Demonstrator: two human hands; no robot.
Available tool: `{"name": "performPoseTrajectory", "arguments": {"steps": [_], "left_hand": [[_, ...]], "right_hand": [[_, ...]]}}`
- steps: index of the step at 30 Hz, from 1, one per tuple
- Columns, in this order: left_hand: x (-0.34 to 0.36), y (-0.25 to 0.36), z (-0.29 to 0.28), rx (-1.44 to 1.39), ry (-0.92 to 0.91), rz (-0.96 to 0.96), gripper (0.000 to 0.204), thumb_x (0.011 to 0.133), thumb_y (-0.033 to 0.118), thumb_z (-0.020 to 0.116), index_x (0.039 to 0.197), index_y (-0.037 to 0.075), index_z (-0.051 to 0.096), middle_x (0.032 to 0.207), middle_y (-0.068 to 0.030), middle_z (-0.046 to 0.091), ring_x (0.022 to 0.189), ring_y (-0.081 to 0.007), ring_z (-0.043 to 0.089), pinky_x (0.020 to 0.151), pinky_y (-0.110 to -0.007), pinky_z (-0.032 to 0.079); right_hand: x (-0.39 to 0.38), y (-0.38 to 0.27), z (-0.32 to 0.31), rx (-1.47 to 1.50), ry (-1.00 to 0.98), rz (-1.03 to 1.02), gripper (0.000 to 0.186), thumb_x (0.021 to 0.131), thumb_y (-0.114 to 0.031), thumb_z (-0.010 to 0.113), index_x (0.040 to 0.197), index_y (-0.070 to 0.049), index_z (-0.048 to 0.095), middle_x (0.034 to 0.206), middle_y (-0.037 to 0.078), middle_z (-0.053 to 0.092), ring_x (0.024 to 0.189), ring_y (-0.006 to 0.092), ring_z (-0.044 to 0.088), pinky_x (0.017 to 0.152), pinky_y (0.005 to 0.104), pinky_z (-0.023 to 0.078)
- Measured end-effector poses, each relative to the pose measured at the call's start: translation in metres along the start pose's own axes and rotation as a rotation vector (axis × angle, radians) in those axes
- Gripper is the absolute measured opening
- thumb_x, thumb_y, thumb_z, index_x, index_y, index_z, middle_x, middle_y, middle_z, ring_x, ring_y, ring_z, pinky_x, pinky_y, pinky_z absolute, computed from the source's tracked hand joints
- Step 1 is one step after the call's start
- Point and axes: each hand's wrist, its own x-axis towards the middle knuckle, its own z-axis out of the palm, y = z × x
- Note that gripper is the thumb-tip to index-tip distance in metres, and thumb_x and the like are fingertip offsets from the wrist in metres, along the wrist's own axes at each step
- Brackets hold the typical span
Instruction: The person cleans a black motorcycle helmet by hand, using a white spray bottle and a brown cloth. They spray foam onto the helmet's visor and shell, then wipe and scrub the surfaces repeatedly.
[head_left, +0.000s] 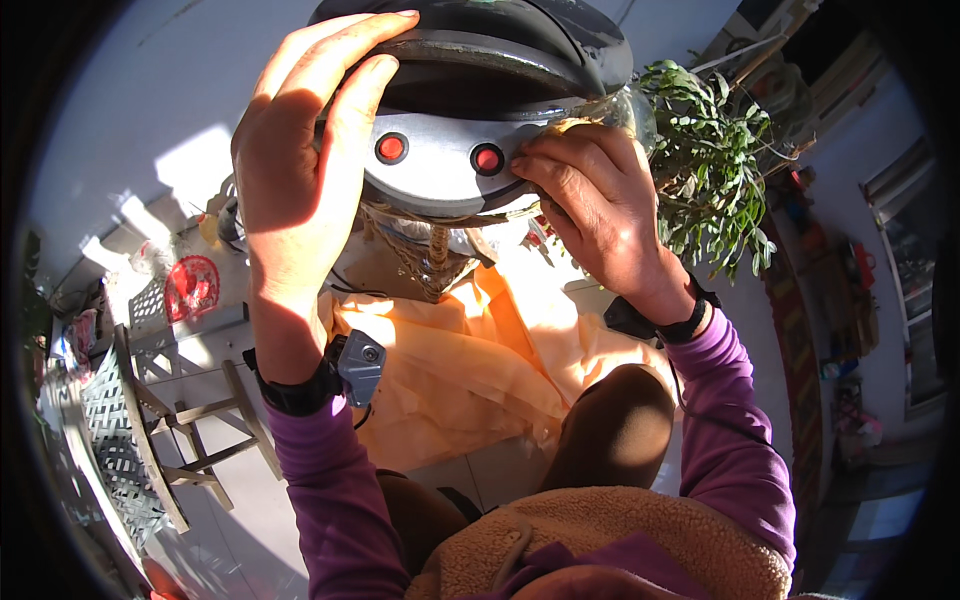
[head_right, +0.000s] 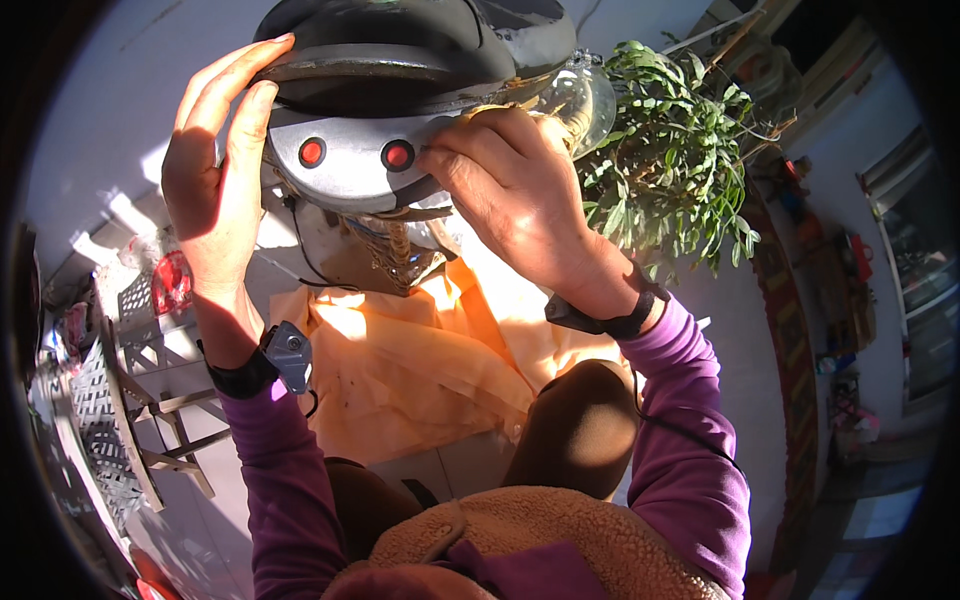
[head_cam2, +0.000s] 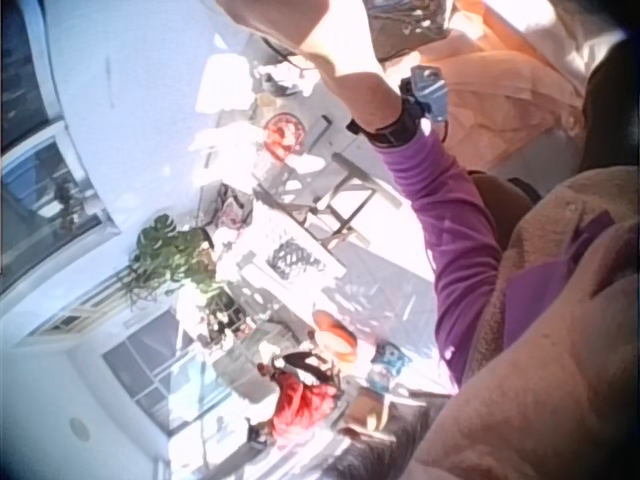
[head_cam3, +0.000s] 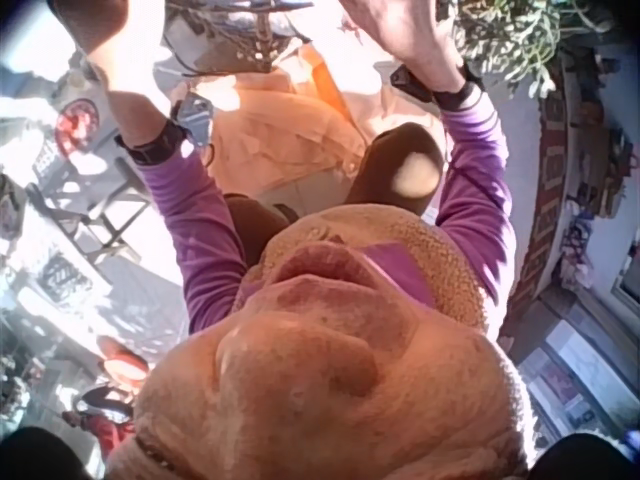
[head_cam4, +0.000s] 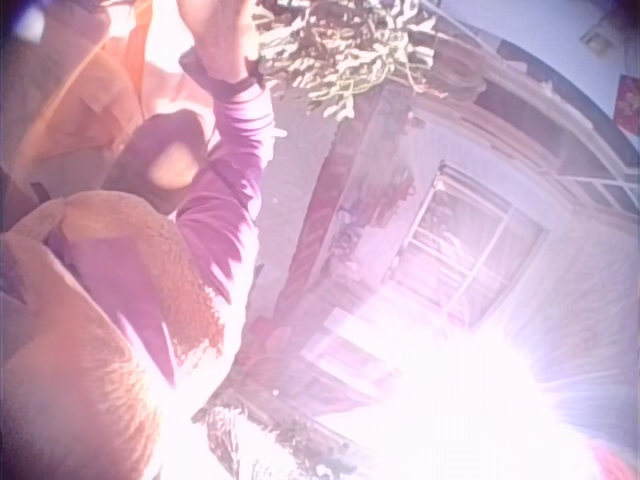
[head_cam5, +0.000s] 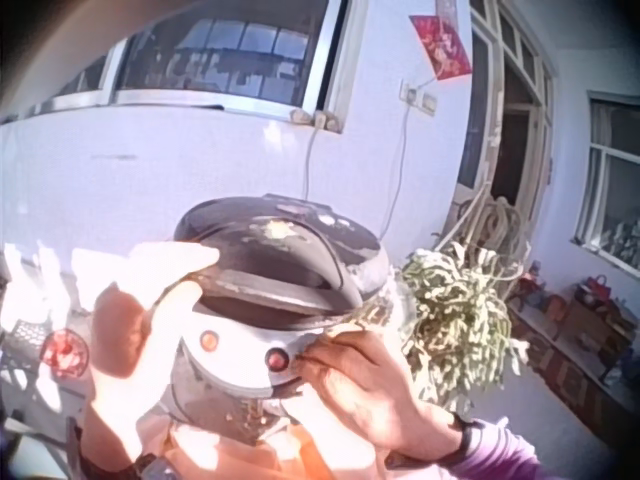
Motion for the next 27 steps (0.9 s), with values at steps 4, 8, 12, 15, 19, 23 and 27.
{"name": "performPoseTrajectory", "arguments": {"steps": [4, 8, 12, 15, 19, 23, 27], "left_hand": [[-0.001, -0.005, 0.001, 0.058, 0.037, 0.034, 0.025, 0.099, 0.009, 0.061, 0.121, 0.004, 0.072, 0.121, -0.0103, 0.07, 0.116, -0.0214, 0.064, 0.103, -0.031, 0.047], [-0.001, -0.007, 0.0, 0.077, 0.021, 0.043, 0.026, 0.099, 0.01, 0.061, 0.122, 0.004, 0.071, 0.123, -0.0104, 0.069, 0.117, -0.0217, 0.064, 0.104, -0.031, 0.046], [-0.003, -0.003, 0.0, 0.098, 0.008, 0.006, 0.027, 0.098, 0.008, 0.061, 0.124, 0.004, 0.07, 0.124, -0.0107, 0.069, 0.118, -0.0219, 0.064, 0.104, -0.031, 0.046], [-0.003, -0.003, 0.002, 0.102, 0.025, 0.022, 0.027, 0.098, 0.007, 0.061, 0.123, 0.004, 0.07, 0.124, -0.0107, 0.069, 0.118, -0.0218, 0.064, 0.104, -0.031, 0.046], [-0.002, -0.005, 0.004, 0.035, 0.033, 0.085, 0.027, 0.098, 0.006, 0.061, 0.123, 0.003, 0.07, 0.124, -0.0108, 0.069, 0.117, -0.0218, 0.064, 0.103, -0.031, 0.046], [-0.003, -0.001, 0.001, 0.05, 0.012, 0.031, 0.028, 0.098, 0.006, 0.059, 0.124, 0.002, 0.069, 0.124, -0.0112, 0.068, 0.117, -0.0222, 0.064, 0.103, -0.031, 0.046], [-0.001, 0.002, 0.0, 0.167, -0.008, -0.005, 0.029, 0.099, 0.007, 0.059, 0.125, 0.003, 0.069, 0.124, -0.0111, 0.069, 0.117, -0.0229, 0.064, 0.104, -0.031, 0.046]], "right_hand": [[-0.006, -0.006, 0.01, 0.04, 0.119, 0.128, 0.042, 0.065, 0.007, 0.076, 0.106, -0.005, 0.071, 0.105, 0.008, 0.067, 0.093, 0.0285, 0.062, 0.08, 0.0382, 0.052], [-0.007, -0.012, 0.013, 0.046, 0.15, 0.164, 0.045, 0.064, 0.009, 0.075, 0.107, -0.005, 0.071, 0.105, 0.009, 0.067, 0.094, 0.0289, 0.062, 0.08, 0.0382, 0.052], [-0.004, -0.012, 0.006, 0.073, 0.163, 0.17, 0.046, 0.064, 0.01, 0.074, 0.108, -0.004, 0.07, 0.105, 0.009, 0.066, 0.094, 0.0294, 0.062, 0.079, 0.0386, 0.052], [0.001, -0.011, 0.005, 0.074, 0.11, 0.198, 0.044, 0.064, 0.007, 0.076, 0.106, -0.004, 0.069, 0.105, 0.009, 0.064, 0.094, 0.0299, 0.061, 0.079, 0.0396, 0.052], [0.006, -0.014, 0.005, -0.084, -0.043, 0.112, 0.041, 0.065, 0.0, 0.079, 0.104, -0.005, 0.068, 0.104, 0.008, 0.061, 0.095, 0.0305, 0.061, 0.079, 0.0412, 0.052], [0.008, -0.015, -0.003, -0.019, -0.067, 0.12, 0.04, 0.065, 0.002, 0.078, 0.103, -0.004, 0.068, 0.103, 0.009, 0.061, 0.095, 0.0306, 0.061, 0.078, 0.0412, 0.053], [0.011, -0.016, 0.0, 0.037, -0.008, 0.206, 0.04, 0.066, 0.005, 0.075, 0.103, -0.003, 0.067, 0.103, 0.01, 0.061, 0.095, 0.0328, 0.06, 0.078, 0.0413, 0.052]]}}
